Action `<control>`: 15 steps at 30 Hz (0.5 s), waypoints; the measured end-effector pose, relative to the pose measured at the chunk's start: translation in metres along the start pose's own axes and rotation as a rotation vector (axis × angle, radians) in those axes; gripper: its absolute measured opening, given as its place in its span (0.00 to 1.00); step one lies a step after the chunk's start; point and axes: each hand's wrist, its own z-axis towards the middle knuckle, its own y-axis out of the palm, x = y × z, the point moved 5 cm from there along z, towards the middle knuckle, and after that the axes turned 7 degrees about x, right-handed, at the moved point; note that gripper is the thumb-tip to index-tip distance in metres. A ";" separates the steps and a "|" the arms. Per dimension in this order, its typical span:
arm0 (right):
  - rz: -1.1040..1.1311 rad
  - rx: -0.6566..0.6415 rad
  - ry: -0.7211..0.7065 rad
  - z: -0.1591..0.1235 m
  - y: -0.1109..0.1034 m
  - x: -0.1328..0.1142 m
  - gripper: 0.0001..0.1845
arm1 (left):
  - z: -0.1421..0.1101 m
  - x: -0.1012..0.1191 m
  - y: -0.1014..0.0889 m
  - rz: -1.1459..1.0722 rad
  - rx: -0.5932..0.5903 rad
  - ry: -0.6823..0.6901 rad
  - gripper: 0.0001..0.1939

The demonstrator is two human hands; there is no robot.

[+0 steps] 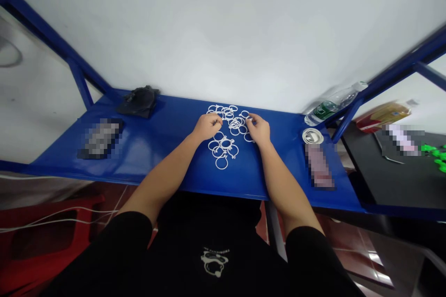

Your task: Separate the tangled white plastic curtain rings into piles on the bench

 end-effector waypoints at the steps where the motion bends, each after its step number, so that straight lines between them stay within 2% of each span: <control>1: 0.002 -0.005 0.000 0.000 0.000 0.000 0.26 | 0.000 0.001 0.000 -0.008 -0.008 0.011 0.11; 8: -0.019 -0.020 -0.028 0.001 0.000 -0.003 0.24 | 0.001 0.006 0.001 -0.015 -0.009 0.043 0.13; 15: 0.014 -0.007 -0.027 0.002 0.003 0.003 0.25 | -0.003 0.001 0.000 -0.068 -0.030 -0.091 0.15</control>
